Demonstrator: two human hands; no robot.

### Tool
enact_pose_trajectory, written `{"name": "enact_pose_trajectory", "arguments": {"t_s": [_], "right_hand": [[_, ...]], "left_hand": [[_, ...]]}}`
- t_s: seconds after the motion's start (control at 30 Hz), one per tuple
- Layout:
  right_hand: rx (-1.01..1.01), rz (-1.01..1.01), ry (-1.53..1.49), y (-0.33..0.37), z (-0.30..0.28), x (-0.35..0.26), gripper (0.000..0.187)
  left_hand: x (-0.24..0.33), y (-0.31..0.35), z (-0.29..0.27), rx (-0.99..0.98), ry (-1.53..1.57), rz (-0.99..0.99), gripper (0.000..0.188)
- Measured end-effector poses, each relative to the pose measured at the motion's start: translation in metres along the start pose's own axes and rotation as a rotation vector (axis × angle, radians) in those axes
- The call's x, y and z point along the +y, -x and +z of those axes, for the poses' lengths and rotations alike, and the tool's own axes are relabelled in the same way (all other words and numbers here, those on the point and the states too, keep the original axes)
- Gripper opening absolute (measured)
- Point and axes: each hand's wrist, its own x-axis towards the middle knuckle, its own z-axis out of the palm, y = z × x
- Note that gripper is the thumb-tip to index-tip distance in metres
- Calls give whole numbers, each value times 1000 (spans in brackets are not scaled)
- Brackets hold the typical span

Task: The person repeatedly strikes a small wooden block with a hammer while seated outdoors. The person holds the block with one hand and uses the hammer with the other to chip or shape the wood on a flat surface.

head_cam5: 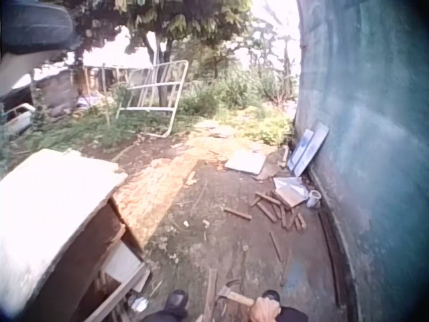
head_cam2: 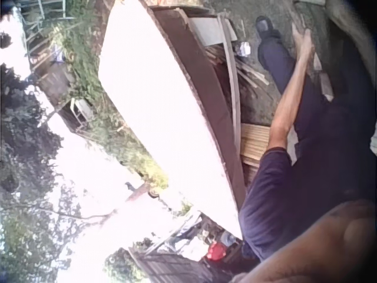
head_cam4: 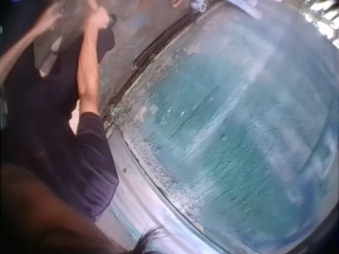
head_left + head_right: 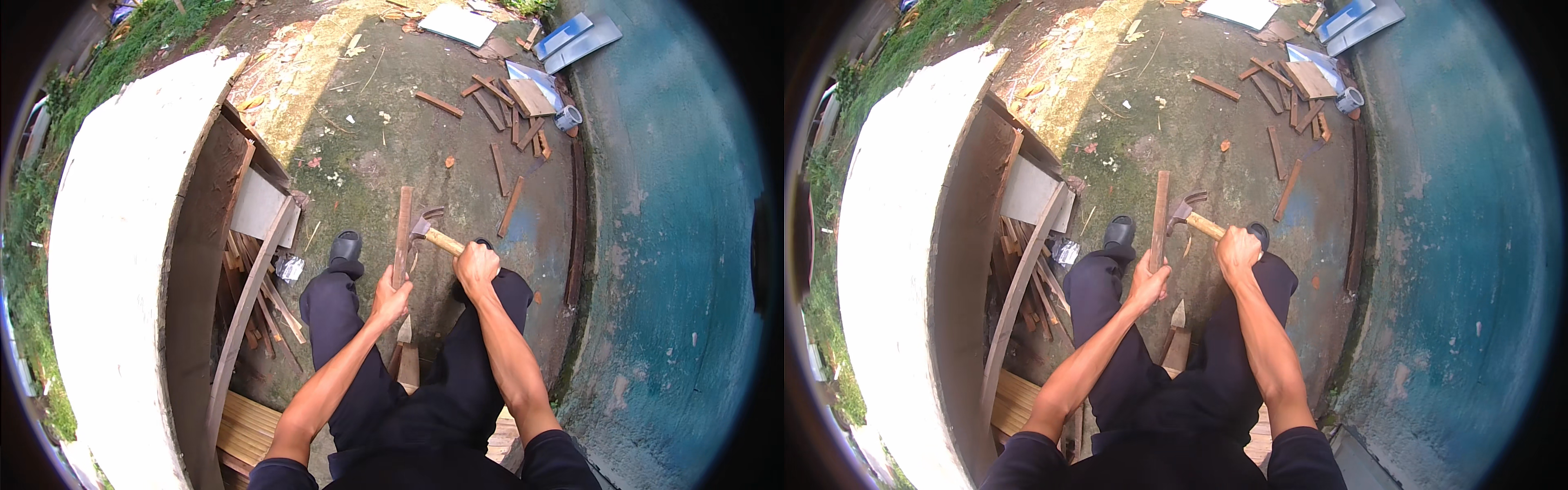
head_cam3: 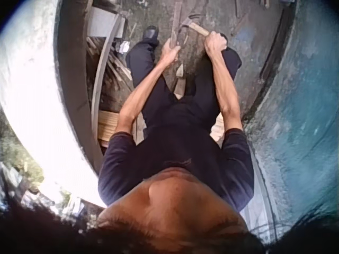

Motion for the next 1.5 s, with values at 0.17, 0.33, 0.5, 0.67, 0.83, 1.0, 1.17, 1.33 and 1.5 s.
{"name": "enact_pose_trajectory", "arguments": {"t_s": [0.17, 0.33, 0.5, 0.67, 0.83, 1.0, 1.17, 1.33, 1.5], "right_hand": [[191, -119, -65, -3, 3, 14, 23], [264, -282, -22, 4, 4, 23, 25], [382, -476, -26, 11, 5, 40, 24], [439, -589, -29, 17, 5, 49, 26], [421, -643, -30, 19, 2, 50, 27], [423, -641, -26, 19, -2, 51, 29], [377, -657, -27, 18, -6, 52, 29], [341, -751, -55, 20, -8, 52, 30], [272, -763, 24, 21, -3, 52, 29]], "left_hand": [[19, -8, -22, 91, 284, 92, 19], [53, -37, -37, 215, -110, 324, 21], [55, -58, -46, 101, -186, 378, 31], [40, -56, -37, 10, 39, 312, 31], [43, -56, -35, -12, -196, 319, 28], [43, -55, -38, -31, -162, 287, 28], [43, -56, -39, -103, -42, 316, 30], [43, -57, -39, -118, -41, 297, 30], [50, -49, -37, -98, 66, 378, 28]]}}
